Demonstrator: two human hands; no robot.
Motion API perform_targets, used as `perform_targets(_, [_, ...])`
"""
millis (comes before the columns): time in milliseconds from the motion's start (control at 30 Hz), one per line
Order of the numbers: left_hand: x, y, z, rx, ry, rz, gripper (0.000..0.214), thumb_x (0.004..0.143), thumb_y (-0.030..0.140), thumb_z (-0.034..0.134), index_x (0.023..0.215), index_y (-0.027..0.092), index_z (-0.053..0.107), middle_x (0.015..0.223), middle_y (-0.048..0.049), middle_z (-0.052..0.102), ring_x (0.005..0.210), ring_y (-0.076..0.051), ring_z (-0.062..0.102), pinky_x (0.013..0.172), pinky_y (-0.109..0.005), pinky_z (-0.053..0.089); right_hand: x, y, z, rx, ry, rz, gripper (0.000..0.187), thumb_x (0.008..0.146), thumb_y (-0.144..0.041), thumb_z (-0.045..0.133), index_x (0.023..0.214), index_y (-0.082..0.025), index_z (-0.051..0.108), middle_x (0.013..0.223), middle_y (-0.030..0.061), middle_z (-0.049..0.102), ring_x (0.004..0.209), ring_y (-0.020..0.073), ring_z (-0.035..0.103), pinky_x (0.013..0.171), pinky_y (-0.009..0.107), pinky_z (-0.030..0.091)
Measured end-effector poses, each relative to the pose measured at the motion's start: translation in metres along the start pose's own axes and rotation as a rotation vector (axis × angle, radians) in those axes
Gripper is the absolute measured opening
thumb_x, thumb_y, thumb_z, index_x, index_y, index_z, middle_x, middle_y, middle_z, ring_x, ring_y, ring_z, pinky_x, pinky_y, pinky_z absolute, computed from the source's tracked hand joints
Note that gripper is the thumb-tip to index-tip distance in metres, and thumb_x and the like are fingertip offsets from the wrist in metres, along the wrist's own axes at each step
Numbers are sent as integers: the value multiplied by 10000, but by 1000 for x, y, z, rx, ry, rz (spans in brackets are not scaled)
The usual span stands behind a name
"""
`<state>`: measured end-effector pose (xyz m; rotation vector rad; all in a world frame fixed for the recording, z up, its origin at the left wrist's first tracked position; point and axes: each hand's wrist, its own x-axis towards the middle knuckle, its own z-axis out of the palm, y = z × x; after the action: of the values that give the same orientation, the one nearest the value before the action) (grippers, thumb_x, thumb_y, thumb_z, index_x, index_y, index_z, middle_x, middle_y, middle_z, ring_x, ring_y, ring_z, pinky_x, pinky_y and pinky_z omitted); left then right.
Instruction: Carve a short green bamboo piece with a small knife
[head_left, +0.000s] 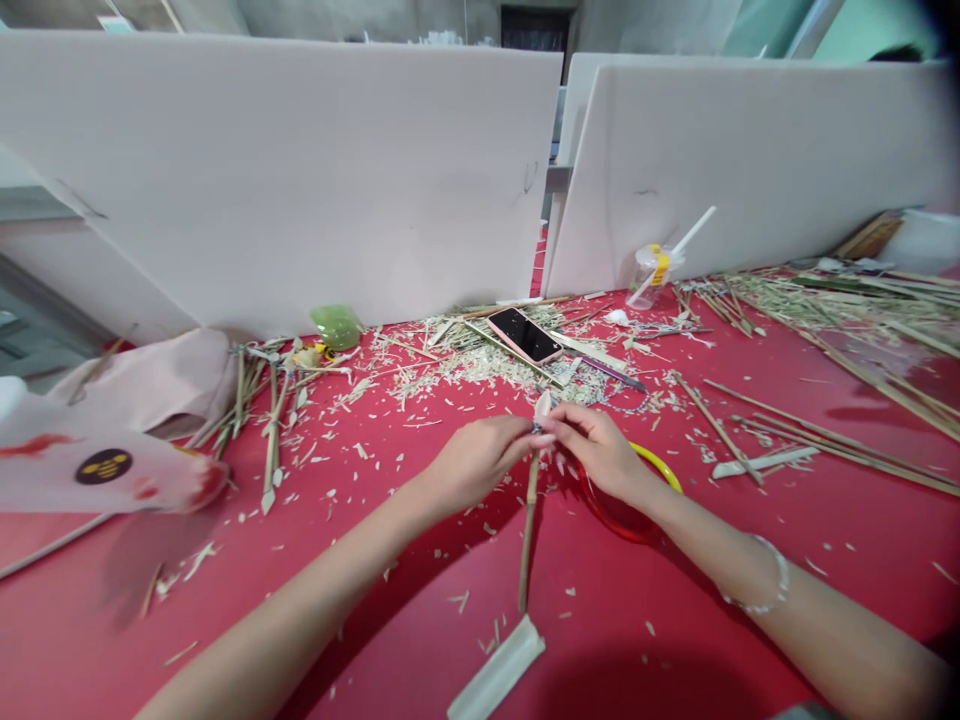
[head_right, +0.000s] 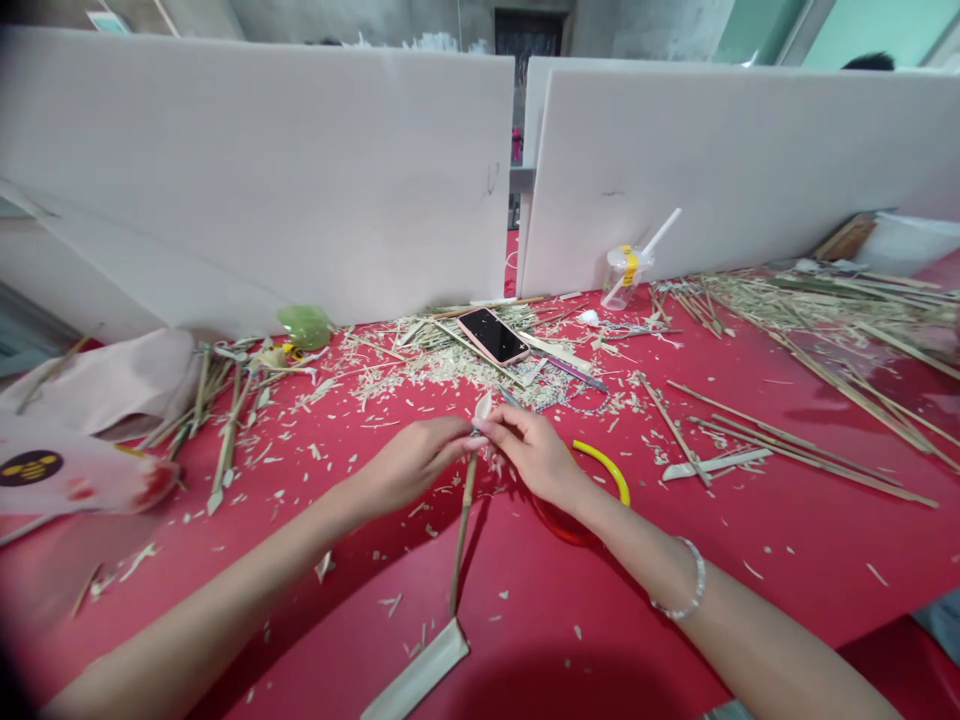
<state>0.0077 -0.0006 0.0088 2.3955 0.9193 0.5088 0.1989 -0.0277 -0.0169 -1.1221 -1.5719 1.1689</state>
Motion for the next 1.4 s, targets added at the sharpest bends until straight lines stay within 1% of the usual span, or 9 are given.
perform_targets(133, [-4, 11, 4, -26, 50, -87, 407, 995, 448, 379, 794, 165, 591, 701, -28, 640, 621, -148, 582, 577, -243, 383, -6, -4, 2, -214, -39, -184, 266, 991, -369, 434, 842, -193, 568, 730, 5, 584, 678, 139, 552, 642, 244, 423])
perform_targets(300, [-4, 13, 1, -332, 51, -195, 314, 971, 358, 449, 766, 168, 591, 713, -28, 691, 680, -155, 663, 646, -245, 468, -11, -15, -7, -484, -138, -360, 191, 980, -247, 410, 953, -185, 589, 904, 54, 640, 800, 162, 584, 725, 265, 427])
perform_targets(433, [-1, 5, -5, -406, 103, -266, 272, 961, 330, 441, 777, 174, 565, 668, -4, 645, 556, -124, 597, 577, -244, 449, -7, -8, -20, -817, -8, -203, 189, 956, -277, 452, 887, -179, 599, 817, 46, 645, 713, 175, 585, 651, 274, 412])
perform_targets(600, [1, 1, -16, -198, 285, -276, 290, 945, 342, 462, 699, 191, 478, 567, 56, 421, 514, -103, 398, 516, -241, 310, 0, 13, -21, -1333, 39, -18, 278, 898, -280, 551, 1123, -122, 589, 1073, 157, 596, 952, 288, 598, 779, 354, 450])
perform_targets(867, [-3, 11, -31, 40, 383, -333, 332, 932, 305, 460, 634, 218, 342, 524, 59, 386, 499, -110, 374, 520, -261, 253, 6, 9, -39, -1464, -8, 224, 265, 921, -183, 527, 1176, -133, 578, 1133, 172, 604, 1040, 332, 603, 820, 413, 474])
perform_targets(1000, [-4, 18, -34, 93, 353, -319, 375, 936, 324, 445, 607, 224, 297, 508, 57, 367, 479, -103, 350, 509, -265, 235, 8, 11, -54, -1513, 134, 285, 262, 907, -109, 498, 1143, -102, 614, 1122, 222, 612, 1046, 382, 600, 846, 508, 466])
perform_targets(1100, [-5, 20, -33, 117, 308, -282, 373, 946, 339, 419, 611, 223, 305, 518, 51, 384, 478, -101, 341, 508, -266, 239, 8, 15, -37, -1388, 166, 94, 257, 912, -120, 486, 1126, -92, 627, 1177, 243, 589, 1096, 374, 578, 889, 528, 466])
perform_targets(1233, [-7, 21, -34, 93, 222, -264, 311, 957, 283, 375, 654, 214, 360, 569, 35, 447, 515, -113, 396, 536, -270, 285, -5, 15, 11, -839, -172, -324, 301, 961, -258, 498, 1226, -153, 594, 1325, 173, 559, 1264, 284, 507, 1071, 460, 399])
perform_targets(1400, [-10, 27, -34, -111, 60, -233, 290, 981, 324, 373, 762, 185, 503, 638, 18, 522, 578, -122, 476, 565, -267, 362, -21, 10, 43, -255, -156, -140, 361, 951, -434, 531, 1201, -182, 592, 1216, 129, 637, 1164, 248, 586, 1029, 440, 441])
